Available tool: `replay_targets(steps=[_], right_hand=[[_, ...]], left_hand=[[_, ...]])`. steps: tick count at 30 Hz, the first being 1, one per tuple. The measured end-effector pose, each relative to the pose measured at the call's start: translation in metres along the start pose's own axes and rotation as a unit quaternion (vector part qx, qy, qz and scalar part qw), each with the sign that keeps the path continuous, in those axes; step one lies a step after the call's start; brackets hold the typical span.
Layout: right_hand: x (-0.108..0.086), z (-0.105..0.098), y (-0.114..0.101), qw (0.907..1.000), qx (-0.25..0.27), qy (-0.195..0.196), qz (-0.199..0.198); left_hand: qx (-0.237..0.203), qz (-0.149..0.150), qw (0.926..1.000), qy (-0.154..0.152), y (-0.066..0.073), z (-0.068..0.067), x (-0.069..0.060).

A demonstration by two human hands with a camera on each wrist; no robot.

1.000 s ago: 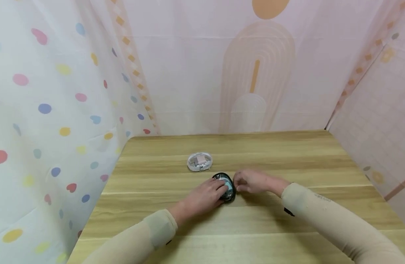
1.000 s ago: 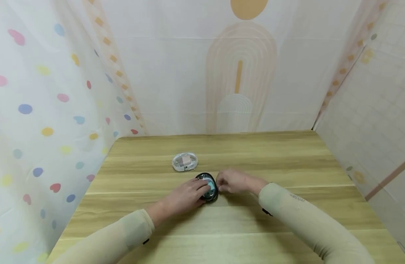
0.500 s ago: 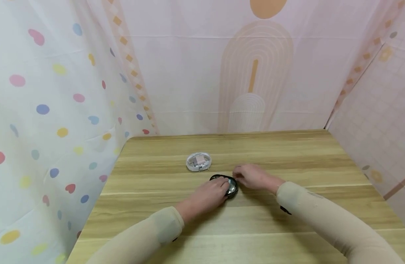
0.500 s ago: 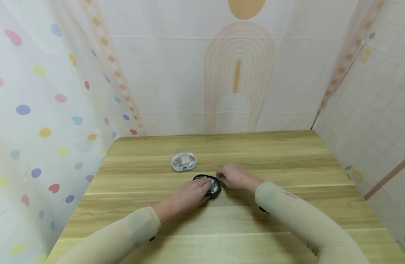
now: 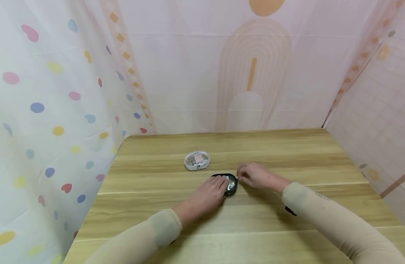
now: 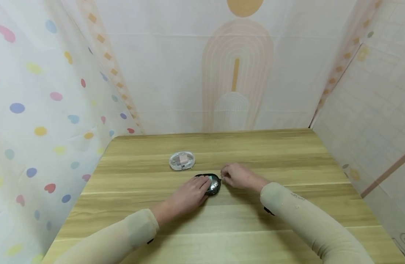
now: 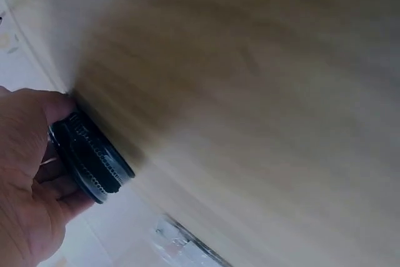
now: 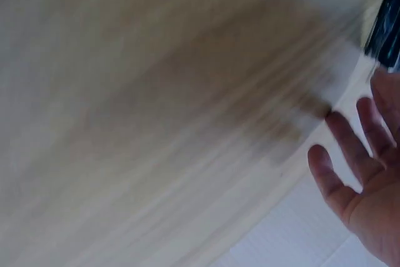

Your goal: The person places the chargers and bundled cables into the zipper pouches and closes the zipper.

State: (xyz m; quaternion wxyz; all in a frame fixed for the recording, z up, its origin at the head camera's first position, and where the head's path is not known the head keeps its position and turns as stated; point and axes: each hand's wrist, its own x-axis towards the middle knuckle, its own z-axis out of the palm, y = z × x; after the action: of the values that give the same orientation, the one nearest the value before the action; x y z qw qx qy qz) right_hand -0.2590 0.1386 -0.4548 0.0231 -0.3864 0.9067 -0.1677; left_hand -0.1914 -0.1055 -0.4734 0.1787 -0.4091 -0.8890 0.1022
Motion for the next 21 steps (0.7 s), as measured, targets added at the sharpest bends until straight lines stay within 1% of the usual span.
replay_targets(steps=[2,4,6,7,9,12,13,16,19,21], right_hand=[[-0.003,0.0,-0.003,0.9998,-0.011,0.019,-0.003],[-0.009,0.002,-0.01,0.9992,-0.007,0.037,-0.01],[-0.014,0.006,-0.018,0.9982,0.009,0.056,-0.02],[-0.016,0.008,-0.022,0.9977,0.025,0.061,-0.016],[-0.02,0.012,-0.028,0.9955,0.065,0.068,0.005],[-0.021,0.015,-0.031,0.9899,0.105,0.084,0.046],[-0.021,0.015,-0.032,0.9883,0.112,0.086,0.059],[-0.02,0.017,-0.032,0.9873,0.106,0.092,0.074],[-0.02,0.017,-0.028,0.9882,0.087,0.092,0.087],[-0.019,0.016,-0.024,0.9882,0.068,0.098,0.096]], left_hand=[[0.019,-0.002,0.9998,-0.008,0.003,-0.003,0.005],[0.049,-0.009,0.9987,-0.01,0.006,-0.004,0.011],[0.072,-0.019,0.9972,-0.009,0.009,-0.004,0.016],[0.086,-0.021,0.9961,-0.009,0.011,-0.004,0.018],[0.108,-0.025,0.9939,-0.007,0.013,-0.002,0.021],[0.116,-0.034,0.9927,-0.008,0.013,-0.002,0.025],[0.116,-0.037,0.9925,-0.008,0.012,-0.002,0.026],[0.087,-0.055,0.9945,-0.014,0.009,-0.004,0.028],[0.054,-0.059,0.9961,-0.036,0.007,-0.005,0.032],[0.031,-0.057,0.9964,-0.056,0.004,-0.003,0.039]])
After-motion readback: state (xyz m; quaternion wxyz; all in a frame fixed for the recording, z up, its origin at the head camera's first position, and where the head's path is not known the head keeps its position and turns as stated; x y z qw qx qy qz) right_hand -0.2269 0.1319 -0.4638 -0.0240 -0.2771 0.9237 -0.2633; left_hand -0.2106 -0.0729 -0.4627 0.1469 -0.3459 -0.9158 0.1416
